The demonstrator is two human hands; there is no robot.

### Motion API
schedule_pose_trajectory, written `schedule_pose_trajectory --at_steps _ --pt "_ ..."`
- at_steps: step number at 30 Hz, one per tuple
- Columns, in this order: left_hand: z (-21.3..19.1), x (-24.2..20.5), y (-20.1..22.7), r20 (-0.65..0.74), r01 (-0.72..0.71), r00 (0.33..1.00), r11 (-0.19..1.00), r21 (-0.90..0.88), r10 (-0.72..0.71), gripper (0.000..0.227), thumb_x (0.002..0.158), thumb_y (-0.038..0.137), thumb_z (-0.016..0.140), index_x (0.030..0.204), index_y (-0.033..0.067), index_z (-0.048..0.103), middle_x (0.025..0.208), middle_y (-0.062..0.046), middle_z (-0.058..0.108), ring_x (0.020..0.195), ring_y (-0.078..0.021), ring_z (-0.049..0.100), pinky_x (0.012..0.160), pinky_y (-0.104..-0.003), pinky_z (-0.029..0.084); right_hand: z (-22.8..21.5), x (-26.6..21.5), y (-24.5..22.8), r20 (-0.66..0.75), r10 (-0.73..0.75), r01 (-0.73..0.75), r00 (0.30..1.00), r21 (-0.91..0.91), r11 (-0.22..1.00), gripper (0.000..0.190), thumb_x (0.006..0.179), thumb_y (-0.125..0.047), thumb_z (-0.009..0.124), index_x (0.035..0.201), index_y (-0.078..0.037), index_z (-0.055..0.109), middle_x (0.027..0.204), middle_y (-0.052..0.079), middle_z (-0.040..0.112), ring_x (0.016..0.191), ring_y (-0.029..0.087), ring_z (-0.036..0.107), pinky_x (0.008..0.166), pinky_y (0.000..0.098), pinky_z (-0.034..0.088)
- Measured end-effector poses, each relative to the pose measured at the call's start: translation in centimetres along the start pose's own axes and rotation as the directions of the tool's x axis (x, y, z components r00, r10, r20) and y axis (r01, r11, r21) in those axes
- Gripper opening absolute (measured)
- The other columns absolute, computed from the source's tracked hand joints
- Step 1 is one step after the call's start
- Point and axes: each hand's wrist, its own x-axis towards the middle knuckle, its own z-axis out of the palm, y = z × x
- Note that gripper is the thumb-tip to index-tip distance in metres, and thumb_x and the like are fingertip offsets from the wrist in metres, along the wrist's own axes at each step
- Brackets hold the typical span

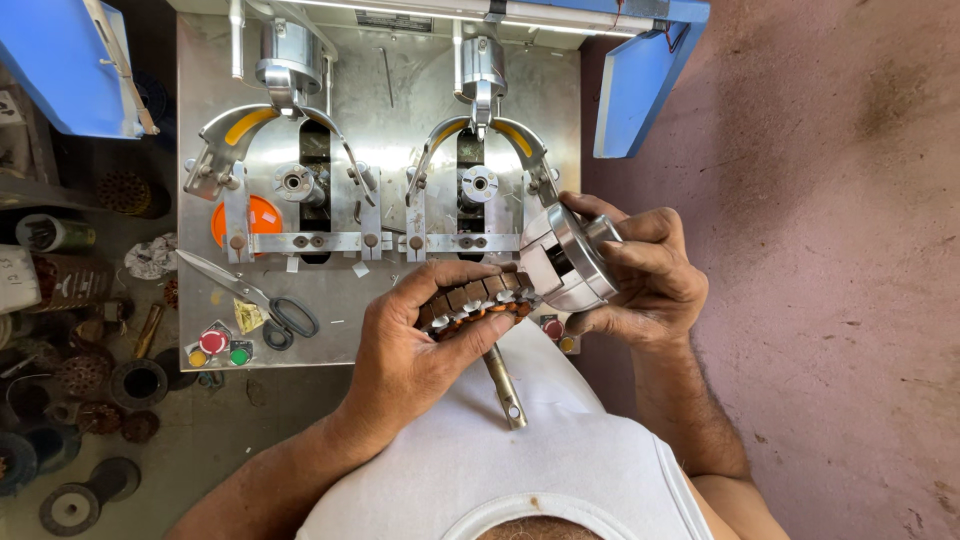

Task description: The person assembles small metal components using an Allen key and a screwdriver. They tighten screws on a cylindrical metal part and fit it onto a copper-wound stator, then place the assembled unit on the machine.

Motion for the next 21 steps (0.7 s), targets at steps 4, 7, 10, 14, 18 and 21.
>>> schedule_pose_trajectory --at_steps 4,7,10,14,18,21 --pt "0.5 -0.2 1.6 0.011 -0.145 0.989 0.988 -0.053 0.145 0.034 0.091 0.011 0.081 0.121 0.0095 0.067 0.119 -0.007 0.078 0.101 -0.0140 0.079 0.086 -0.028 0.070 -0.4 0.0 -0.4 -0.045 -0.067 0.067 0.997 -0.007 0.998 0.062 0.069 -0.028 0.092 0.127 -0.016 0.072 0.117 0.000 0.060 0.133 0.032 0.065 0.116 0.0567 0.052" --pt "0.3 -0.2 2.8 0.037 -0.428 0.899 0.857 0.285 0.437 0.042 0.086 0.010 0.087 0.122 0.0114 0.067 0.123 -0.006 0.077 0.100 -0.0155 0.077 0.084 -0.031 0.065 -1.5 0.5 -0.4 0.038 -0.208 0.208 0.977 -0.007 0.978 0.068 0.069 -0.027 0.092 0.132 -0.023 0.068 0.121 -0.002 0.061 0.135 0.033 0.060 0.123 0.0583 0.050" --pt "-0.2 -0.2 3.7 0.092 -0.573 0.807 0.737 0.358 0.583 0.049 0.084 0.011 0.089 0.125 0.0129 0.064 0.127 -0.005 0.075 0.107 -0.0207 0.075 0.086 -0.034 0.063 -2.0 0.0 -0.5 0.019 -0.250 0.251 0.968 -0.028 0.968 0.074 0.068 -0.027 0.093 0.137 -0.027 0.065 0.119 -0.010 0.062 0.137 0.032 0.060 0.118 0.0526 0.051" --pt "-0.1 -0.2 4.2 0.109 -0.612 0.766 0.667 0.425 0.634 0.055 0.084 0.017 0.092 0.130 0.0139 0.062 0.127 -0.003 0.075 0.107 -0.0193 0.075 0.088 -0.035 0.062 -2.4 -0.1 -0.6 -0.035 -0.285 0.285 0.958 -0.004 0.959 0.075 0.064 -0.027 0.094 0.133 -0.028 0.067 0.116 -0.008 0.064 0.121 0.026 0.068 0.123 0.0600 0.051" --pt "-0.1 0.0 4.3 0.099 -0.621 0.754 0.656 0.429 0.649 0.060 0.083 0.019 0.093 0.133 0.0118 0.060 0.126 -0.004 0.075 0.107 -0.0206 0.075 0.086 -0.034 0.063 -2.2 0.6 -0.6 -0.017 -0.315 0.315 0.949 0.002 0.949 0.072 0.065 -0.025 0.094 0.133 -0.027 0.068 0.115 -0.010 0.064 0.124 0.024 0.068 0.120 0.0556 0.051" --pt "-0.3 -0.3 4.2 0.085 -0.608 0.767 0.677 0.415 0.636 0.061 0.082 0.018 0.092 0.134 0.0102 0.061 0.125 -0.004 0.075 0.108 -0.0209 0.075 0.086 -0.035 0.063 -1.9 0.7 -0.6 -0.024 -0.306 0.306 0.952 0.001 0.952 0.071 0.064 -0.025 0.094 0.130 -0.027 0.069 0.114 -0.010 0.064 0.125 0.025 0.068 0.118 0.0554 0.053"
